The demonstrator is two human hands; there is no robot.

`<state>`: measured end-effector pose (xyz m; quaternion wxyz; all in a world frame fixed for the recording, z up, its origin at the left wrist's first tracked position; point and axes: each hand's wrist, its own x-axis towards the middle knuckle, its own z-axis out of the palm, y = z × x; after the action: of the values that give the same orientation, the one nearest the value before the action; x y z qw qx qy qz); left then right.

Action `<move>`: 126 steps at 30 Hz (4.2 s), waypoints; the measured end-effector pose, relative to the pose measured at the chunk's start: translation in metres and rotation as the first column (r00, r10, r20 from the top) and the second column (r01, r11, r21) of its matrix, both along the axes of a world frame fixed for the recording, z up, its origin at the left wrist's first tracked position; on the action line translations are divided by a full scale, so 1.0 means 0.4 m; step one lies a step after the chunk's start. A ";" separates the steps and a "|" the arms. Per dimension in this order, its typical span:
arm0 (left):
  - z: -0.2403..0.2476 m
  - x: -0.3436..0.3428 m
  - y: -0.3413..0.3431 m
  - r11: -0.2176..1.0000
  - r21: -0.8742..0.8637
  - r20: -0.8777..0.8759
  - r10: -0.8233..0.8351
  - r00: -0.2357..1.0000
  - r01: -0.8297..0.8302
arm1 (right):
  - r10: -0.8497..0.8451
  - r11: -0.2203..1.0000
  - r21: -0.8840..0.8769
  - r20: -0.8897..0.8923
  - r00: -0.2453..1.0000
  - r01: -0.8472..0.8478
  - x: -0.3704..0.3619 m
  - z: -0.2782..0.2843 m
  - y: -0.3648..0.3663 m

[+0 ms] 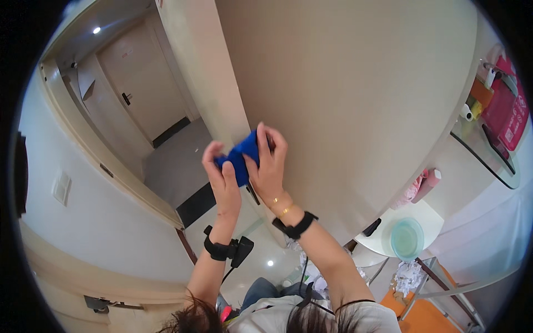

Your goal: Cleaning the bathroom wall tiles, light switch, and shower handle using a blue cloth.

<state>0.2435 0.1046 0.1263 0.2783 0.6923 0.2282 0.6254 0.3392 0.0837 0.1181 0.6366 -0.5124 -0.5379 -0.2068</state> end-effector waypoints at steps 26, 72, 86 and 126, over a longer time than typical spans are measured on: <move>0.427 0.028 0.242 0.937 0.316 0.116 -0.191 0.975 0.146 | 0.181 0.951 0.231 0.124 0.976 -0.206 -0.036 0.488 0.197; -0.060 -0.508 0.143 0.950 -0.307 0.322 0.160 0.933 -0.057 | 0.532 0.669 -0.115 -0.615 0.581 -0.734 -0.393 -0.125 0.107; -0.109 -0.602 0.069 0.919 -0.292 0.225 0.336 0.915 -0.266 | 0.637 0.497 -0.138 -0.612 0.468 -0.857 -0.515 -0.139 0.133; -0.349 -0.703 0.264 0.415 -0.644 0.124 0.885 0.448 -0.642 | 0.708 0.672 -0.547 0.279 0.648 -0.499 -0.647 -0.260 0.392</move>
<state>-0.0377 0.2103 -0.0134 0.1652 0.2349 0.6124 0.7366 0.0804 0.2405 0.0142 0.3911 -0.3551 -0.8486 0.0278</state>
